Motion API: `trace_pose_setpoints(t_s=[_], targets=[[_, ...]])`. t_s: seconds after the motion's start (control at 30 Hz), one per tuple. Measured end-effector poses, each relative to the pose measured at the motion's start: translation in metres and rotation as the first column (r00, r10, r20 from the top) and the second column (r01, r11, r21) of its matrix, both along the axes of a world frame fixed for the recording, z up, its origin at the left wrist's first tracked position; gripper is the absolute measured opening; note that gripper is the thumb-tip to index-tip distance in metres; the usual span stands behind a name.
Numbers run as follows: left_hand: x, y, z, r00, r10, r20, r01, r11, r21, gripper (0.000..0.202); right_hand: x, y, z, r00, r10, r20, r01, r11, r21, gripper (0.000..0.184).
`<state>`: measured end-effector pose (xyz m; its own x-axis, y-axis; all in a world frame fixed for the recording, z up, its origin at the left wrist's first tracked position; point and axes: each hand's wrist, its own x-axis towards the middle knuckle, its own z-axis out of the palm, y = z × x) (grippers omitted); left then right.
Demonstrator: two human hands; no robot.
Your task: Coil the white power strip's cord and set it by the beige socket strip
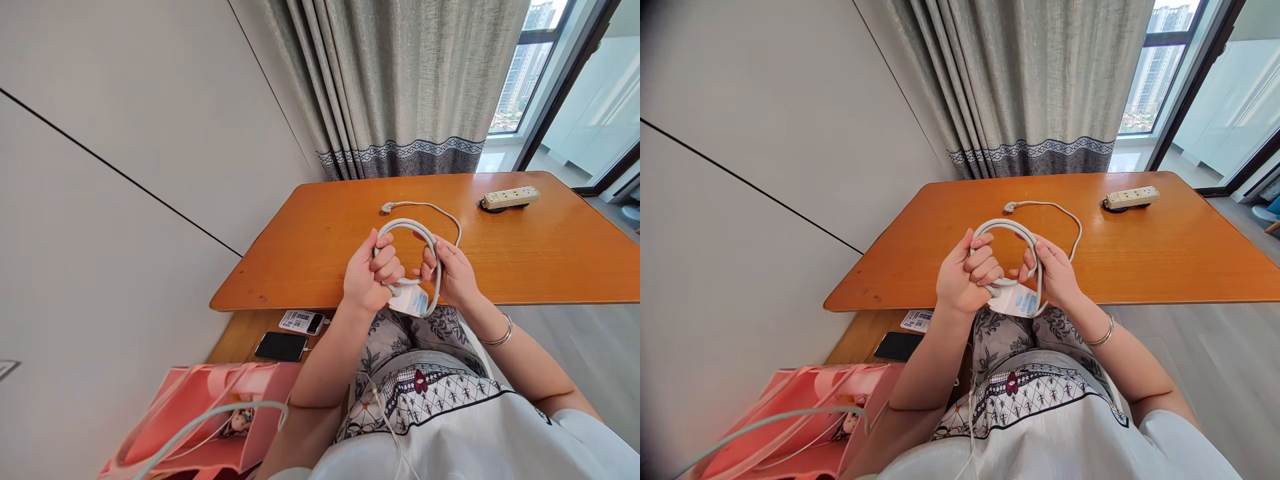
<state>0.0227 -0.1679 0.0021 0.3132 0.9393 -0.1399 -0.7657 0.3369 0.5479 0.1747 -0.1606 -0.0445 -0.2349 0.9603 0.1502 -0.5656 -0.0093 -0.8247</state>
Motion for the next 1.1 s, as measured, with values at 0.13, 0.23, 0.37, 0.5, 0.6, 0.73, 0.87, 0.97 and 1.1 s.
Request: trace_pose_setpoints(t_s=[0.13, 0.23, 0.37, 0.5, 0.6, 0.73, 0.87, 0.97, 1.1], targets=[[0.002, 0.0, -0.001, 0.999, 0.037, -0.001, -0.037, 0.999, 0.016, 0.043, -0.012, -0.005, -0.003, 0.99, -0.144, 0.0, 0.144, 0.989, -0.019, 0.038], [0.0, -0.001, 0.001, 0.996, 0.083, 0.017, -0.083, 0.995, 0.063, 0.044, -0.017, -0.012, -0.009, 0.986, -0.159, 0.044, 0.16, 0.987, -0.02, 0.041], [0.0, -0.003, 0.006, 0.993, 0.114, 0.035, -0.117, 0.988, 0.101, 0.045, -0.019, -0.018, -0.017, 0.967, -0.226, 0.121, 0.223, 0.974, 0.033, 0.045], [0.005, -0.007, 0.009, 0.992, 0.121, 0.028, -0.124, 0.983, 0.137, 0.046, -0.018, -0.015, -0.022, 0.906, -0.339, 0.252, 0.303, 0.937, 0.174, 0.046], [0.008, -0.01, 0.009, 0.993, 0.114, -0.007, -0.111, 0.976, 0.188, 0.046, -0.016, -0.012, -0.024, 0.873, -0.356, 0.334, 0.277, 0.925, 0.261, 0.047], [0.006, -0.012, 0.008, 0.987, 0.15, -0.058, -0.129, 0.954, 0.269, 0.045, -0.012, -0.014, -0.031, 0.861, -0.28, 0.424, 0.162, 0.942, 0.293, 0.046], [-0.001, -0.007, 0.01, 0.961, 0.276, -0.012, -0.257, 0.91, 0.325, 0.047, -0.005, -0.023, -0.041, 0.719, -0.267, 0.642, 0.035, 0.936, 0.35, 0.045], [-0.012, -0.003, 0.015, 0.917, 0.397, 0.048, -0.388, 0.854, 0.347, 0.047, 0.004, -0.026, -0.052, 0.497, -0.41, 0.765, -0.016, 0.877, 0.48, 0.054], [-0.023, 0.001, 0.02, 0.856, 0.513, 0.069, -0.504, 0.796, 0.336, 0.048, 0.02, -0.024, -0.065, 0.301, -0.767, 0.567, 0.095, 0.616, 0.782, 0.053]])
